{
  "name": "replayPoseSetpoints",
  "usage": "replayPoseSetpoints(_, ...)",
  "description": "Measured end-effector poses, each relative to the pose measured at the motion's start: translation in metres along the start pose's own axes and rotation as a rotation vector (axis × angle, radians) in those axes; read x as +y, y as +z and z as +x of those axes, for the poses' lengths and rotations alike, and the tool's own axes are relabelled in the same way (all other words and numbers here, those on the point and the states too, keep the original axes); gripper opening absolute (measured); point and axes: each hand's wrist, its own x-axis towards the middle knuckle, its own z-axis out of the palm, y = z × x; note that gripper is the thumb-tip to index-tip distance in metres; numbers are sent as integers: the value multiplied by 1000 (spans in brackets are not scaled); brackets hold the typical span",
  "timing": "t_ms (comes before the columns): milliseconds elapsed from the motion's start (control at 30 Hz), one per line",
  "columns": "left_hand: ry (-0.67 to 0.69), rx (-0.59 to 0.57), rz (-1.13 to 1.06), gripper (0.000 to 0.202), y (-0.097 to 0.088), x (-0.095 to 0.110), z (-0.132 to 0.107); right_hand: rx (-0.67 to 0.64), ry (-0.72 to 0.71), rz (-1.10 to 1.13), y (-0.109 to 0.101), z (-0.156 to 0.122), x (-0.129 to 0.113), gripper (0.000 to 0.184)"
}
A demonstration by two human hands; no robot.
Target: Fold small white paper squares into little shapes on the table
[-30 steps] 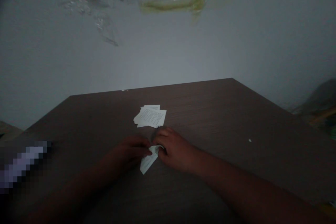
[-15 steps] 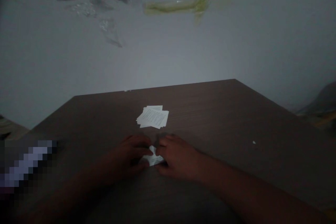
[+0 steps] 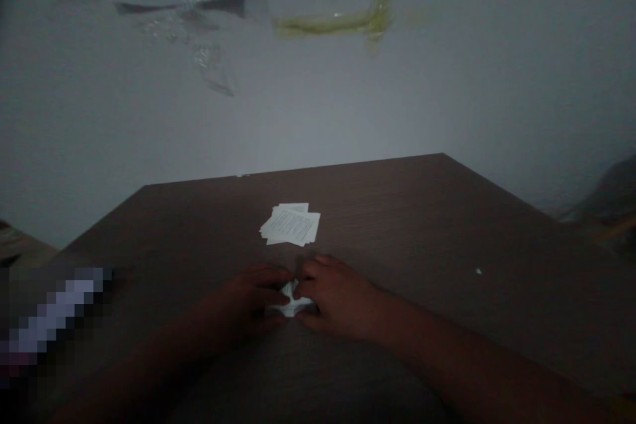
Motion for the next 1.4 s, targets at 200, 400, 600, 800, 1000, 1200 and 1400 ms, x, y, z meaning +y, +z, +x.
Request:
replayPoseSetpoints(200,-49,-5,-34,40,-1,1,-3,-35,40,-1,-4,-1,-3,31)
replayPoseSetpoints(400,-24,2,-37,34,1,-2,-1,-26,38,-13,-3,0,-3,30)
replayPoseSetpoints(600,37,22,-18,24,0,-3,5,1,42,16,-3,0,2,25)
replayPoseSetpoints(800,17,35,107,15,5,1,7,18,32,85,0,-1,7,17)
replayPoseSetpoints(1000,33,55,263,21,6,6,9,10,49,72,1,2,6,9)
replayPoseSetpoints(1200,63,63,316,10,12,1,15,-9,59,16,7,3,7,12)
replayPoseSetpoints(1400,49,32,335,6,14,8,15,39,28,38,15,-4,13,18)
